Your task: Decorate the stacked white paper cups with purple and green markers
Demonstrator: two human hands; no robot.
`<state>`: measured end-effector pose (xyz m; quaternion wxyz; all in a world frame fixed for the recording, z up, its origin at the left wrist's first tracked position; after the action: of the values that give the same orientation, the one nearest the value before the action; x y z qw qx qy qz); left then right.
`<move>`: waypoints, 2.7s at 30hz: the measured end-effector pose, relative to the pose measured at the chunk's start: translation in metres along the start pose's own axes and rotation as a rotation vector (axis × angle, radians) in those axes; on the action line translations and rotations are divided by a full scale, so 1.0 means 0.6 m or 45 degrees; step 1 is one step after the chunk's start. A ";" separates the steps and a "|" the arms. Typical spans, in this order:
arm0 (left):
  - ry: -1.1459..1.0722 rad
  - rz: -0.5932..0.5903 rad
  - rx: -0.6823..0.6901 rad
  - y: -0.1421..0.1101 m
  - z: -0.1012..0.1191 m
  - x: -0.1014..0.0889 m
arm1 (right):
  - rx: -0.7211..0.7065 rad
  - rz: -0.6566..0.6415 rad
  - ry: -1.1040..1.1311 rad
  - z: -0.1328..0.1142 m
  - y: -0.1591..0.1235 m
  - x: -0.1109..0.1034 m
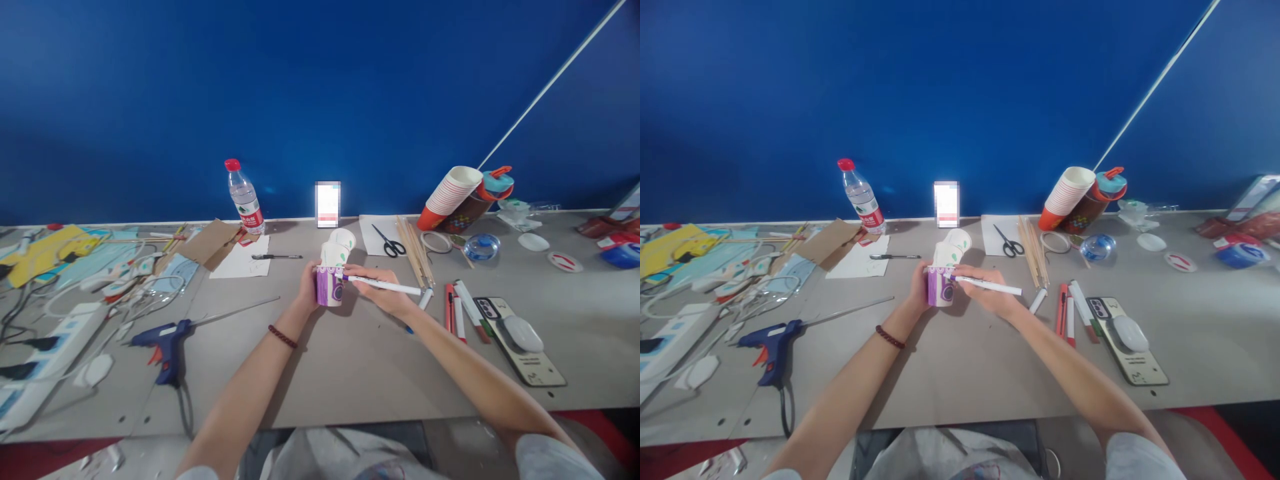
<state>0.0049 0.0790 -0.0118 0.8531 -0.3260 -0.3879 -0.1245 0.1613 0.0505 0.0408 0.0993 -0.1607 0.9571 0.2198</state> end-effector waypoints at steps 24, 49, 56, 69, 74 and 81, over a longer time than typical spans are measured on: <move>0.046 -0.035 -0.013 -0.005 0.004 0.003 | -0.029 -0.241 -0.094 0.004 -0.005 0.002; 0.074 0.002 0.010 -0.004 0.001 0.003 | 0.026 0.031 -0.051 -0.006 0.000 0.000; 0.051 0.004 0.024 -0.002 0.001 0.002 | -0.054 -0.059 -0.035 0.008 -0.002 0.000; 0.063 -0.052 0.019 0.001 0.002 -0.001 | 0.012 -0.255 -0.127 -0.001 -0.005 0.004; 0.032 -0.057 0.009 0.003 0.002 -0.004 | -0.022 -0.283 -0.081 0.001 -0.006 0.007; 0.039 -0.043 0.014 0.000 0.005 -0.006 | 0.025 -0.362 -0.099 -0.006 -0.006 0.010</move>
<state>0.0009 0.0811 -0.0127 0.8585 -0.3128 -0.3809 -0.1415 0.1563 0.0443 0.0408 0.1679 -0.2850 0.9222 0.2002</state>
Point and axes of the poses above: each hand's wrist, its own y-axis towards the middle knuckle, its own x-axis out of the palm, z = x × y, the point moved 4 cm from there along y, towards the middle knuckle, and after that the axes turned 12 degrees about -x, right-handed, at the moved point
